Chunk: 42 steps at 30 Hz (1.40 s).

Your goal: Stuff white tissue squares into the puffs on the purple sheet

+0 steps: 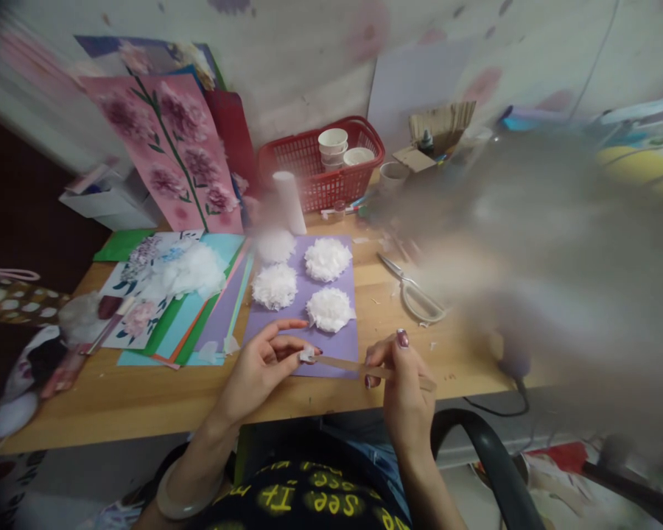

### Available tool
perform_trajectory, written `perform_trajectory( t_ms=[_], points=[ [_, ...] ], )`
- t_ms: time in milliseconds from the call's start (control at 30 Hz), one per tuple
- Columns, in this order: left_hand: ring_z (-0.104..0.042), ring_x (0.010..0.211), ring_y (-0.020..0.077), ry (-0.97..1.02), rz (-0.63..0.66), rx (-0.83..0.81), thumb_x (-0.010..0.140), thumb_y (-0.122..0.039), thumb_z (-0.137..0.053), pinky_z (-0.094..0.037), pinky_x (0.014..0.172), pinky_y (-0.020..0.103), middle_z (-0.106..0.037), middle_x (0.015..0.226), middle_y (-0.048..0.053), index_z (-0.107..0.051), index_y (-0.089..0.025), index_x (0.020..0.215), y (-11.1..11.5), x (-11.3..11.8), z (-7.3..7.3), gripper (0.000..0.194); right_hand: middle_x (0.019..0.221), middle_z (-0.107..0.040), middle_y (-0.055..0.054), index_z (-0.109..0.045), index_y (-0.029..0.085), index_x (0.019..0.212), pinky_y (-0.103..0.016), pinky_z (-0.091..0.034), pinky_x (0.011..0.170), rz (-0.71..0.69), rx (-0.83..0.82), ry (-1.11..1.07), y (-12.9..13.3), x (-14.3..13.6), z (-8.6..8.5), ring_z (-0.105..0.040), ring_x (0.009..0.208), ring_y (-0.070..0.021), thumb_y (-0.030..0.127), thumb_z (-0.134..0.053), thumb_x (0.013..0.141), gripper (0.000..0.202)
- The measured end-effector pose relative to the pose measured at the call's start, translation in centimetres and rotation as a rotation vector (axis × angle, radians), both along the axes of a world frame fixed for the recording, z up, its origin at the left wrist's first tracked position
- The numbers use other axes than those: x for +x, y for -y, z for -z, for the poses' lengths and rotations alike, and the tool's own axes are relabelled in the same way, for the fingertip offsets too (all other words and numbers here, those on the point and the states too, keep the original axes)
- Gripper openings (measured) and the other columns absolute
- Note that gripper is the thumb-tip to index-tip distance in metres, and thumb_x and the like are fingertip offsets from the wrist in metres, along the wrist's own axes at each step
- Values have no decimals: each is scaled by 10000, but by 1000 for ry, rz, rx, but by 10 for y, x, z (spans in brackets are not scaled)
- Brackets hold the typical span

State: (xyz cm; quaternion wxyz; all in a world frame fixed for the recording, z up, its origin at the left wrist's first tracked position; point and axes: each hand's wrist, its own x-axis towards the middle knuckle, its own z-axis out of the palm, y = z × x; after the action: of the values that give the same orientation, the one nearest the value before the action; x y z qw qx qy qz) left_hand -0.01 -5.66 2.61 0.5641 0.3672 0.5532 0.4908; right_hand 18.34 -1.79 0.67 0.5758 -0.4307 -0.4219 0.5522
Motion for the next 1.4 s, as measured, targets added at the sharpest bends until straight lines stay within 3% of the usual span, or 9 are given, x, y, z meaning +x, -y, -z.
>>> perform_trajectory(
  t_ms=[233, 467, 600, 800, 1000, 1167, 1400],
  points=[
    [-748, 874, 184, 69, 33, -1, 880, -332, -678, -554, 900, 331, -802, 917, 91, -559, -136, 1176, 2, 0, 0, 375, 488, -505, 24, -622, 196, 612, -294, -413, 582, -9, -12, 49, 2, 3, 2, -501, 478, -121, 478, -502, 991, 488],
    [-726, 902, 173, 27, 31, -50, 784, -249, -784, -538, 869, 297, -786, 850, 44, -581, -158, 1172, 2, 4, 1, 448, 498, -516, 20, -616, 197, 601, -287, -410, 560, -8, -18, 31, 3, 5, -1, -506, 481, -119, 515, -515, 974, 500],
    [-709, 872, 152, -1, 30, -39, 761, -217, -789, -544, 834, 274, -752, 850, 23, -615, -167, 1148, 2, 0, 3, 428, 485, -476, 32, -578, 203, 572, -282, -412, 541, 65, 3, -14, -1, 8, 0, -480, 457, -112, 519, -522, 960, 504],
    [-689, 781, 125, -162, -87, 15, 737, -219, -766, -552, 783, 261, -663, 863, -2, -661, -169, 1039, -10, -4, 7, 324, 531, -545, 11, -586, 199, 625, -286, -408, 536, 185, -26, 98, -9, 14, 10, -507, 486, -129, 564, -505, 953, 497],
    [-708, 842, 182, -426, -173, 46, 775, -201, -696, -558, 754, 294, -734, 847, 38, -650, -177, 1055, -18, 6, 13, 285, 552, -549, -1, -612, 195, 627, -264, -417, 520, 166, -30, 241, -10, 12, 9, -519, 530, -129, 620, -515, 933, 532],
    [-715, 791, 168, -522, -165, 99, 785, -173, -690, -562, 780, 304, -760, 853, 37, -647, -176, 1070, -21, 16, 25, 288, 548, -551, 5, -603, 199, 631, -258, -425, 525, 123, 6, 241, -10, 13, 9, -524, 519, -123, 592, -494, 957, 522],
    [-713, 807, 162, -742, -261, 212, 832, -137, -653, -566, 807, 310, -757, 882, 31, -639, -180, 1092, -37, 19, 37, 264, 560, -582, 6, -599, 204, 658, -253, -407, 532, -18, 133, 358, -8, 7, 13, -550, 527, -121, 504, -410, 1018, 505]
  ],
)
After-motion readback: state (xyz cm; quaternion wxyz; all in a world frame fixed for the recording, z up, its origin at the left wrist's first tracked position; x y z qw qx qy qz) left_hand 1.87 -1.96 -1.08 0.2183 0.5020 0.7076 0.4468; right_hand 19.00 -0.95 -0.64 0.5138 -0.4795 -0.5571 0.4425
